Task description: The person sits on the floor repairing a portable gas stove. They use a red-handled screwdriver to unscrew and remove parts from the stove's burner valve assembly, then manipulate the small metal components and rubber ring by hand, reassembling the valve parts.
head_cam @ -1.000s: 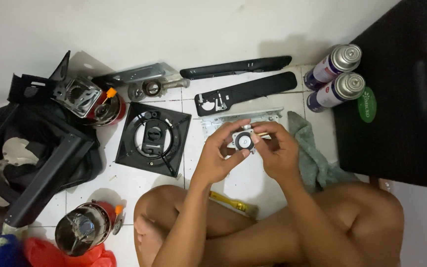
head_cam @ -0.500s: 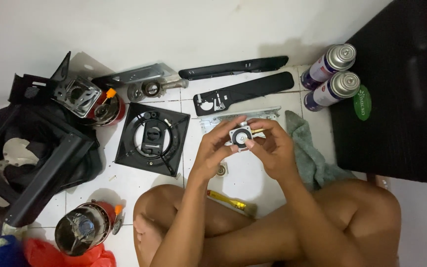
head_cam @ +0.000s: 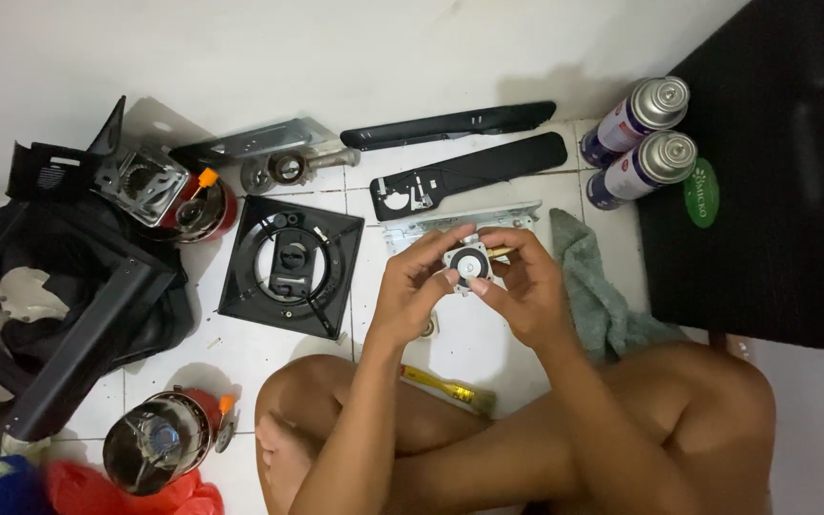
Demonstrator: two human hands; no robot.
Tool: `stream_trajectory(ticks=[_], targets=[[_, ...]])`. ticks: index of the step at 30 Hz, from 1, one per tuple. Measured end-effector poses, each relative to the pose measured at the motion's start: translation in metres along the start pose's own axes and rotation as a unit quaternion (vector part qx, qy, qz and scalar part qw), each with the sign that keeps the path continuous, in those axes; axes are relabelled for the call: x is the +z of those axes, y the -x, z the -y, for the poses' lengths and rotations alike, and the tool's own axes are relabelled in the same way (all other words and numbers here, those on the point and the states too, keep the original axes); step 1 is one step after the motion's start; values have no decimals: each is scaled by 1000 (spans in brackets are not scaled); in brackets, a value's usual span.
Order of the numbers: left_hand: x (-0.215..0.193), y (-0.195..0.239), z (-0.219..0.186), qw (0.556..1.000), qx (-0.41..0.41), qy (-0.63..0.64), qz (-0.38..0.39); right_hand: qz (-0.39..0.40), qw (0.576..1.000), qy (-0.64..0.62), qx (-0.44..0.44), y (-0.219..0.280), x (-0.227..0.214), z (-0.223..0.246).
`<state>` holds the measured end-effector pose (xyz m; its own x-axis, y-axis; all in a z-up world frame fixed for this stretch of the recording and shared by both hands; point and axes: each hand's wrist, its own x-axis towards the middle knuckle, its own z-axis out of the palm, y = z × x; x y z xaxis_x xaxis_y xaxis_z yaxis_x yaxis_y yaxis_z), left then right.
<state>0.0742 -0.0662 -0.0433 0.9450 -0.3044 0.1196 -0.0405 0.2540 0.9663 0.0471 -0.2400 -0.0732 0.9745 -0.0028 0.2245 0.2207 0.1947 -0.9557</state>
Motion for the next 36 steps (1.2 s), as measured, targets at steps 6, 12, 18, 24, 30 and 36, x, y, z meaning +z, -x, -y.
stream_trajectory(ticks=[6, 12, 18, 24, 30, 36], targets=[[-1, 1, 3, 1000, 3, -10, 3, -7, 1000, 17, 6, -1, 6, 8], [-1, 1, -11, 1000, 2, 6, 17, -9, 1000, 16, -4, -3, 12, 8], [-8, 4, -3, 999, -2, 6, 43, 11, 999, -26, 29, 1, 4, 7], [-11, 4, -4, 997, -3, 29, 65, 10, 998, -19, 51, 2, 4, 8], [-13, 1, -13, 995, -57, 27, 71, 9, 998, -37, 50, -3, 2, 10], [-19, -1, -14, 996, -64, -3, 62, -4, 999, 17, 27, -5, 6, -1]])
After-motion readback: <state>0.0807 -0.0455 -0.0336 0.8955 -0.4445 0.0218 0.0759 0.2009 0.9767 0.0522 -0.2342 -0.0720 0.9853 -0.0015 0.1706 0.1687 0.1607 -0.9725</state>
